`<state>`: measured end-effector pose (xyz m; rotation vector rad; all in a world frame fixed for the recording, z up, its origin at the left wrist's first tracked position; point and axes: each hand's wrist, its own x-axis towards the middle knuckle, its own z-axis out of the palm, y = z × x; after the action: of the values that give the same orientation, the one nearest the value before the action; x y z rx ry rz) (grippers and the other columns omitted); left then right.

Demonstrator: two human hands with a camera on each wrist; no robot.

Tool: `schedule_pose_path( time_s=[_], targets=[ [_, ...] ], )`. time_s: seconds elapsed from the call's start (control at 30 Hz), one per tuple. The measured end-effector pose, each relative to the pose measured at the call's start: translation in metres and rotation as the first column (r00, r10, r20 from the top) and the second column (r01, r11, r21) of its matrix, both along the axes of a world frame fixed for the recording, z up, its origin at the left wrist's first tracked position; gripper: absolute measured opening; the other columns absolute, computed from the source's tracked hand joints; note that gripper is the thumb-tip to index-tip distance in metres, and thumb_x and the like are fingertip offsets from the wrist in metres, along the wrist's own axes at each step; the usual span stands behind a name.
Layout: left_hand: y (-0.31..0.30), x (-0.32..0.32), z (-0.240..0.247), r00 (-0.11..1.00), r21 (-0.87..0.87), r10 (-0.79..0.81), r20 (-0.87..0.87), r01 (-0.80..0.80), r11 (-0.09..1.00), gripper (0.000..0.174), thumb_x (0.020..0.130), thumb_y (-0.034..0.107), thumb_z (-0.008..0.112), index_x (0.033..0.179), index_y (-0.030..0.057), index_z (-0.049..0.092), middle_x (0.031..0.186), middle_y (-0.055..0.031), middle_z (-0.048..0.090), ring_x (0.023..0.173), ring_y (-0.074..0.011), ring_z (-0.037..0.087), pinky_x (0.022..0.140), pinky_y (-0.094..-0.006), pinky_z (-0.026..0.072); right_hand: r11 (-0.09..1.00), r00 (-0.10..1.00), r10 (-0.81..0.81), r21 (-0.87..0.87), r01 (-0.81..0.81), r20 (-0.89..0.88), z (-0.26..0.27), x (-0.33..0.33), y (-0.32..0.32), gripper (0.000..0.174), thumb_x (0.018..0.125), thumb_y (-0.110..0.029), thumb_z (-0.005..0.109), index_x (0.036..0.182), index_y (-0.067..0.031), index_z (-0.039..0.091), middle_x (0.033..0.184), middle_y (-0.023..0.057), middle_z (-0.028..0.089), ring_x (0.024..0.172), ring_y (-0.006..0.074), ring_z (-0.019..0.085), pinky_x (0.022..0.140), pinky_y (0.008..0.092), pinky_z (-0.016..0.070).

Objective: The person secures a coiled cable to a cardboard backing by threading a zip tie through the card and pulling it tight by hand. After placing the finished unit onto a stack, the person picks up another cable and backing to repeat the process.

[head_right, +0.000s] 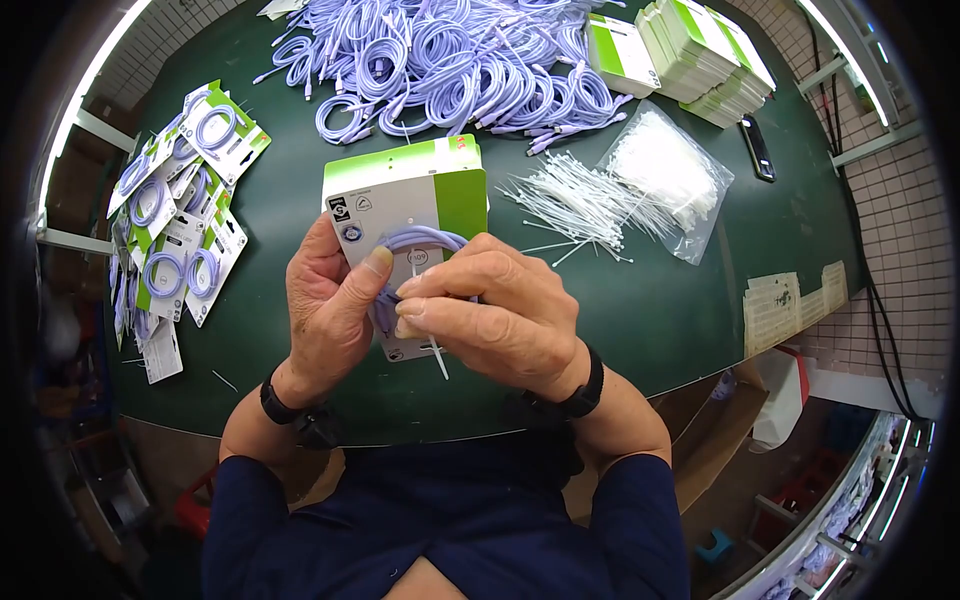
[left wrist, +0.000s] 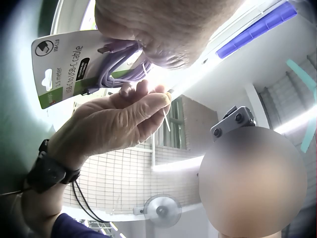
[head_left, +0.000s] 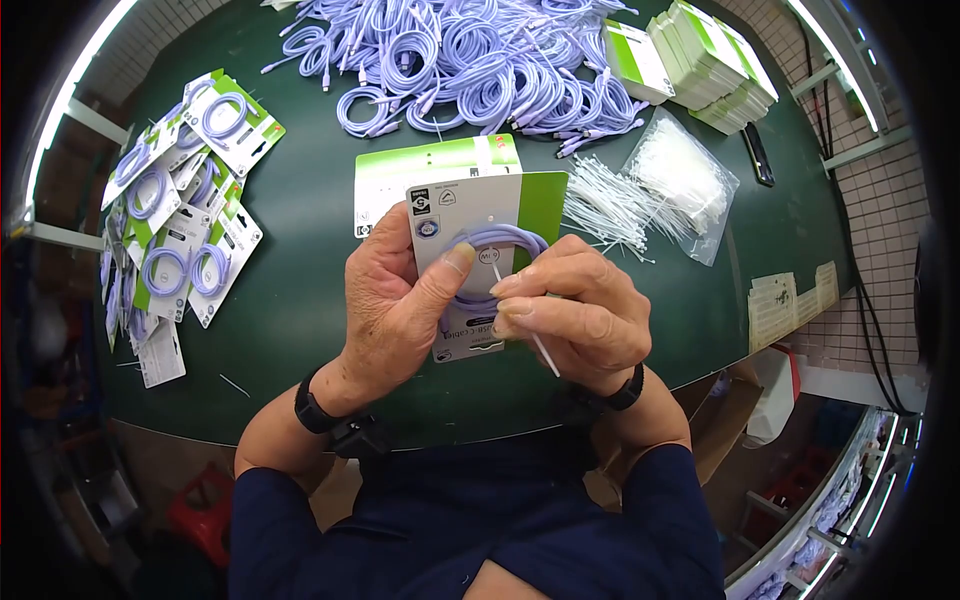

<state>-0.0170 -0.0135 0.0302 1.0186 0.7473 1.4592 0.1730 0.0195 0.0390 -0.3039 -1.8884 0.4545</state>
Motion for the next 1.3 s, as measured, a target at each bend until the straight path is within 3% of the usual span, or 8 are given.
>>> schedule_pose_path(
  time_s=[0.13,0.23,0.27,0.37,0.53,0.77,1.3],
  targets=[
    [-0.003,0.005,-0.002,0.999,-0.021,-0.031,-0.024,0.030,0.999,0.038,0.105,0.002,0.063,0.142,-0.0047,0.055,0.128,-0.0135,0.072,0.114,-0.0157,0.069,0.100,-0.0324,0.0558,0.995,0.994,-0.048,-0.097,0.038,-0.095,-0.001,0.000,0.001,0.029,0.082,0.008,0.086,0.104,-0.0015,0.070,0.096,0.0153,0.076,0.086,0.0236,0.074,0.072,0.0338,0.0564],
    [-0.004,0.009,-0.004,0.998,-0.033,-0.048,-0.041,0.046,0.998,0.038,0.105,0.002,0.062,0.141,-0.0048,0.055,0.128,-0.0136,0.071,0.114,-0.0156,0.069,0.100,-0.0322,0.0558,0.972,0.949,-0.128,-0.226,0.062,-0.289,-0.007,-0.005,0.007,0.020,0.087,0.009,0.081,0.101,0.0009,0.071,0.092,0.0143,0.076,0.083,0.0232,0.073,0.073,0.0345,0.0558],
    [-0.005,0.010,-0.005,0.997,-0.039,-0.050,-0.056,0.048,0.998,0.037,0.105,0.002,0.062,0.141,-0.0049,0.055,0.128,-0.0136,0.071,0.114,-0.0156,0.068,0.100,-0.0321,0.0559,0.973,0.950,-0.126,-0.224,0.062,-0.284,-0.007,-0.003,0.010,0.020,0.087,0.009,0.081,0.101,0.0009,0.071,0.092,0.0143,0.076,0.083,0.0232,0.073,0.073,0.0345,0.0558],
    [-0.004,0.011,-0.005,0.996,-0.052,-0.049,-0.071,0.045,0.998,0.036,0.105,0.002,0.061,0.140,-0.0050,0.055,0.128,-0.0136,0.071,0.114,-0.0155,0.068,0.100,-0.0319,0.0561,0.968,0.968,-0.246,-0.070,0.243,-0.049,-0.005,0.007,0.022,0.025,0.085,0.004,0.084,0.106,-0.0015,0.073,0.093,0.0132,0.076,0.080,0.0235,0.073,0.068,0.0324,0.0561],
    [-0.003,0.010,-0.004,0.996,-0.065,-0.037,-0.084,0.032,0.997,0.035,0.106,0.002,0.060,0.139,-0.0051,0.056,0.127,-0.0131,0.072,0.113,-0.0153,0.069,0.099,-0.0318,0.0566,0.957,0.958,-0.288,0.048,0.287,0.014,-0.007,0.006,0.027,0.022,0.089,0.010,0.078,0.109,0.0031,0.072,0.095,0.0145,0.077,0.081,0.0232,0.071,0.071,0.0322,0.0555],
    [-0.002,0.011,-0.006,0.995,-0.076,-0.048,-0.085,0.042,0.996,0.034,0.105,0.002,0.060,0.138,-0.0047,0.057,0.125,-0.0121,0.072,0.111,-0.0148,0.069,0.098,-0.0316,0.0567,0.951,0.941,-0.297,0.144,0.275,0.164,-0.003,0.016,0.015,0.031,0.082,0.007,0.084,0.110,-0.0046,0.077,0.102,0.0125,0.074,0.084,0.0246,0.071,0.070,0.0329,0.0568],
    [-0.002,0.008,-0.004,0.994,-0.036,-0.027,-0.109,0.023,0.999,0.032,0.104,0.003,0.062,0.135,-0.0034,0.059,0.120,-0.0098,0.073,0.108,-0.0130,0.069,0.096,-0.0311,0.0569,0.941,0.953,-0.287,0.214,0.262,0.094,-0.006,0.013,0.012,0.022,0.084,0.000,0.085,0.104,-0.0068,0.077,0.098,0.0109,0.075,0.081,0.0256,0.072,0.066,0.0324,0.0568]
  ],
)
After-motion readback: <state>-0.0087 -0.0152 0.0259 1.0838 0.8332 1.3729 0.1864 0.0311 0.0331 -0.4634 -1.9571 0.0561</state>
